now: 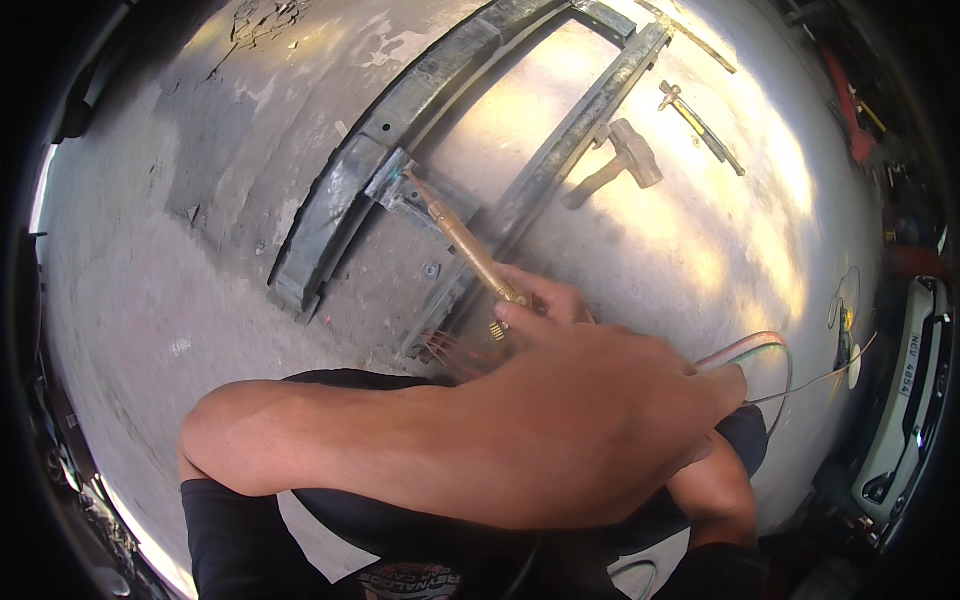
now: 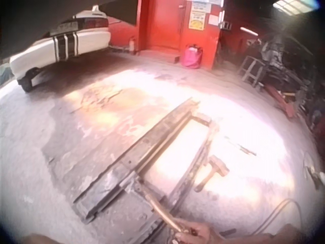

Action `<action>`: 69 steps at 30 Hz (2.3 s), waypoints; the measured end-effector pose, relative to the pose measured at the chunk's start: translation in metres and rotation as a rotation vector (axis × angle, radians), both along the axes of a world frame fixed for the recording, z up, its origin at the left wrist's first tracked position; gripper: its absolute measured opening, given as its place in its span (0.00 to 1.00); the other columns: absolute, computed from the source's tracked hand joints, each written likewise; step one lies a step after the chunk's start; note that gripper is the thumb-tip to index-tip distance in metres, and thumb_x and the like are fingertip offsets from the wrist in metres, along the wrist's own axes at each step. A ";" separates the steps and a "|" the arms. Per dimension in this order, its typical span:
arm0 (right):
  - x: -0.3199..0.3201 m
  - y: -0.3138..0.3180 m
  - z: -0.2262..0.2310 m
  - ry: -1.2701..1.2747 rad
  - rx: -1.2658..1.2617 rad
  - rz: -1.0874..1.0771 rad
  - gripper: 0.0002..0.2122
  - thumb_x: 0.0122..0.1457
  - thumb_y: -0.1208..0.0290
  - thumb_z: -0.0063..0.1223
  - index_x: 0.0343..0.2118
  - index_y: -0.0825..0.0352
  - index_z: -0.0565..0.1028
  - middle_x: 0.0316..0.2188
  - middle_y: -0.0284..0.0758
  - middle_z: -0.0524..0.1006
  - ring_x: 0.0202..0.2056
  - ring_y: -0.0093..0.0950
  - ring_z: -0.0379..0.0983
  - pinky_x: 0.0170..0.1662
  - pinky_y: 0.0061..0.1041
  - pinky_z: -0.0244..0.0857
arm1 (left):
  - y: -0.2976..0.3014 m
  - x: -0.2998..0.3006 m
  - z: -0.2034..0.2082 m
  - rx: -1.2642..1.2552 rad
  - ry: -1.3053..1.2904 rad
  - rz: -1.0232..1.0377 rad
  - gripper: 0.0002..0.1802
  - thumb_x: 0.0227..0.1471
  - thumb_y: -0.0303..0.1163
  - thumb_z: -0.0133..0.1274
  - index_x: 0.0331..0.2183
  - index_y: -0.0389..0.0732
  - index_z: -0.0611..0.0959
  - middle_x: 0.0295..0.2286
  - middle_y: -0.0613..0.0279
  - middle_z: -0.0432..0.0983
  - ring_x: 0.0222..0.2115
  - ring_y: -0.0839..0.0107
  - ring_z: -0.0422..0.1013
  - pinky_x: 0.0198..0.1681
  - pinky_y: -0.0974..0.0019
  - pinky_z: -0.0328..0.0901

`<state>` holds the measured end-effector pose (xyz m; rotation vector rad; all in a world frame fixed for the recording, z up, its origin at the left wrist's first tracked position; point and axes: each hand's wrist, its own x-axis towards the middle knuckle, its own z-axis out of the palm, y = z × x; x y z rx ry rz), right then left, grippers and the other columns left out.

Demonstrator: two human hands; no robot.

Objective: The person uses a welding torch to heat and weld a metal frame clamped to the floor. They adjust the torch and apply filler wire to the joint while seated on the floor.

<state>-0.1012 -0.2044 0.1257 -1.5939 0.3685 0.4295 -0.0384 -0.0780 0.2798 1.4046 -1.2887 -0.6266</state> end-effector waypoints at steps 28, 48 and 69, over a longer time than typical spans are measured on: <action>-0.010 -0.001 0.003 0.088 0.049 0.086 0.27 0.65 0.71 0.56 0.67 0.63 0.65 0.36 0.28 0.80 0.35 0.14 0.71 0.37 0.18 0.64 | 0.000 0.004 0.007 0.139 -0.033 -0.086 0.11 0.60 0.33 0.53 0.38 0.34 0.75 0.28 0.42 0.78 0.33 0.38 0.75 0.39 0.43 0.65; -0.010 0.011 0.005 0.136 0.062 -0.010 0.25 0.62 0.77 0.53 0.63 0.73 0.68 0.45 0.37 0.80 0.45 0.22 0.75 0.45 0.23 0.71 | -0.002 -0.008 -0.001 -0.011 -0.020 0.036 0.12 0.37 0.22 0.61 0.30 0.31 0.80 0.26 0.43 0.80 0.32 0.47 0.80 0.37 0.54 0.74; -0.005 0.012 0.017 0.198 -0.002 0.065 0.25 0.62 0.75 0.55 0.63 0.71 0.68 0.38 0.33 0.81 0.37 0.17 0.74 0.40 0.21 0.69 | 0.002 -0.005 -0.002 -0.021 -0.074 0.031 0.14 0.38 0.24 0.61 0.32 0.30 0.79 0.26 0.43 0.80 0.31 0.49 0.80 0.35 0.55 0.74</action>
